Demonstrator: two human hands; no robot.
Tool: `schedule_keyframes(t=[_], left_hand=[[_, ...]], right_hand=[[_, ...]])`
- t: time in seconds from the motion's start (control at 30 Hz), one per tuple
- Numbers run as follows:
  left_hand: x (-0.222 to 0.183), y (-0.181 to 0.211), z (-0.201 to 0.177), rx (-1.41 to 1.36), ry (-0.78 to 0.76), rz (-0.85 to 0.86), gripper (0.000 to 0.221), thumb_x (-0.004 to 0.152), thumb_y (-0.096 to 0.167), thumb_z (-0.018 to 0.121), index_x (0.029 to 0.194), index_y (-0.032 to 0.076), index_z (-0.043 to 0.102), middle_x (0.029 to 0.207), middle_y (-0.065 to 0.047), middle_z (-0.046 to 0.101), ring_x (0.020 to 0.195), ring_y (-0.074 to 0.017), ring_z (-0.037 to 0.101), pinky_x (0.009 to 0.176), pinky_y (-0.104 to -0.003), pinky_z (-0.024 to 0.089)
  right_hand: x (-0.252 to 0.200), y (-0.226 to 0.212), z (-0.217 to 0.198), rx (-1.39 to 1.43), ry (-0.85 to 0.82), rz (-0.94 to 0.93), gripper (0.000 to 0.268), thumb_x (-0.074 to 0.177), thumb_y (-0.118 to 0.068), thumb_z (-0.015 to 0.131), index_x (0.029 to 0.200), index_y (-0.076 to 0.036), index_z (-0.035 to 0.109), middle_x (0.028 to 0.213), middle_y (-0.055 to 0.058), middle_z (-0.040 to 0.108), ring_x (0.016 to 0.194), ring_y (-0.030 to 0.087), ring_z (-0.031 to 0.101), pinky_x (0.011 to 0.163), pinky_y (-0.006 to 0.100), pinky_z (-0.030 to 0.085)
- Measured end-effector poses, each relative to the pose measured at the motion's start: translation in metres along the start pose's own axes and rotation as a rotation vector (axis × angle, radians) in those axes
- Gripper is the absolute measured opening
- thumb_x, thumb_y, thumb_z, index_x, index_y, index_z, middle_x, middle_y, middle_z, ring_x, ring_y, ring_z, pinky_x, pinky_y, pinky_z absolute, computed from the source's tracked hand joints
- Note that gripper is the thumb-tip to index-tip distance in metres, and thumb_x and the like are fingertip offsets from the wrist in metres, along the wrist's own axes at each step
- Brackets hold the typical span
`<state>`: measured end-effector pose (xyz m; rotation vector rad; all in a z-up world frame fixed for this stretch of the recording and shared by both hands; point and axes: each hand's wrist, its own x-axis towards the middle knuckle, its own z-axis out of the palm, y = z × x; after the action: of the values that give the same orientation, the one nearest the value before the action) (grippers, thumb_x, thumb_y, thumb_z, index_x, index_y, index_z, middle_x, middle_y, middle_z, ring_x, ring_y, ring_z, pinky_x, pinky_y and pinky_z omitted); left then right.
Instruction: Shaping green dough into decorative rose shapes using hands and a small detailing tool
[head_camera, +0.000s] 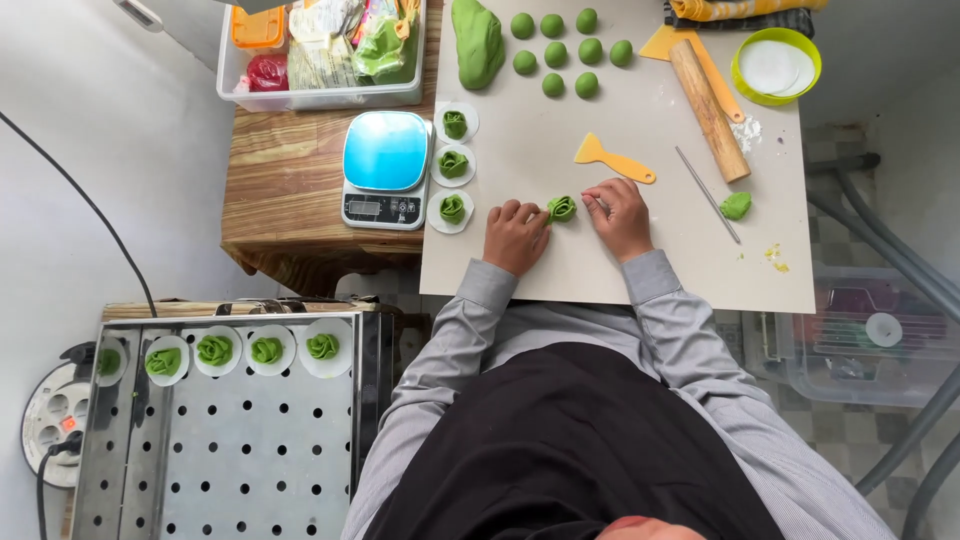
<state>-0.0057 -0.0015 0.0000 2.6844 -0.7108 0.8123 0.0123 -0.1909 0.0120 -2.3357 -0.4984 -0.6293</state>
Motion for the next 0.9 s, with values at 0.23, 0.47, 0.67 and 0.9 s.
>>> schedule_keyframes(t=[0.23, 0.47, 0.67, 0.9], left_hand=[[0.000, 0.007, -0.009, 0.019, -0.061, -0.019, 0.024, 0.065, 0.029, 0.055, 0.086, 0.018, 0.061, 0.087, 0.001, 0.050, 0.084, -0.0178, 0.041, 0.067, -0.031, 0.034], [-0.010, 0.021, -0.010, 0.027, -0.196, -0.070, 0.048, 0.066, 0.030, 0.045, 0.108, 0.009, 0.051, 0.104, -0.006, 0.042, 0.094, -0.0220, 0.035, 0.072, -0.032, 0.031], [-0.014, 0.021, -0.006, 0.029, -0.232, -0.088, 0.058, 0.065, 0.030, 0.043, 0.119, 0.010, 0.040, 0.105, -0.005, 0.042, 0.096, -0.0195, 0.034, 0.075, -0.032, 0.028], [-0.007, 0.023, -0.006, 0.052, -0.230, -0.115, 0.059, 0.062, 0.034, 0.041, 0.116, 0.010, 0.041, 0.096, -0.004, 0.042, 0.088, -0.0195, 0.033, 0.071, -0.031, 0.027]], right_hand=[[0.001, -0.010, -0.006, -0.022, -0.050, 0.031, 0.014, 0.085, -0.022, 0.056, 0.079, -0.010, 0.061, 0.071, 0.004, 0.052, 0.071, 0.020, 0.051, 0.067, 0.032, 0.043], [0.001, -0.011, -0.003, -0.073, -0.079, 0.006, 0.014, 0.084, -0.023, 0.057, 0.079, -0.011, 0.060, 0.071, 0.002, 0.051, 0.071, 0.019, 0.050, 0.066, 0.031, 0.044], [0.001, -0.010, -0.002, -0.084, -0.091, -0.009, 0.013, 0.084, -0.023, 0.057, 0.079, -0.012, 0.060, 0.071, 0.002, 0.050, 0.073, 0.020, 0.051, 0.066, 0.031, 0.044], [0.002, -0.010, -0.001, -0.084, -0.100, 0.018, 0.012, 0.083, -0.022, 0.057, 0.079, -0.012, 0.060, 0.071, 0.002, 0.051, 0.073, 0.019, 0.051, 0.067, 0.030, 0.044]])
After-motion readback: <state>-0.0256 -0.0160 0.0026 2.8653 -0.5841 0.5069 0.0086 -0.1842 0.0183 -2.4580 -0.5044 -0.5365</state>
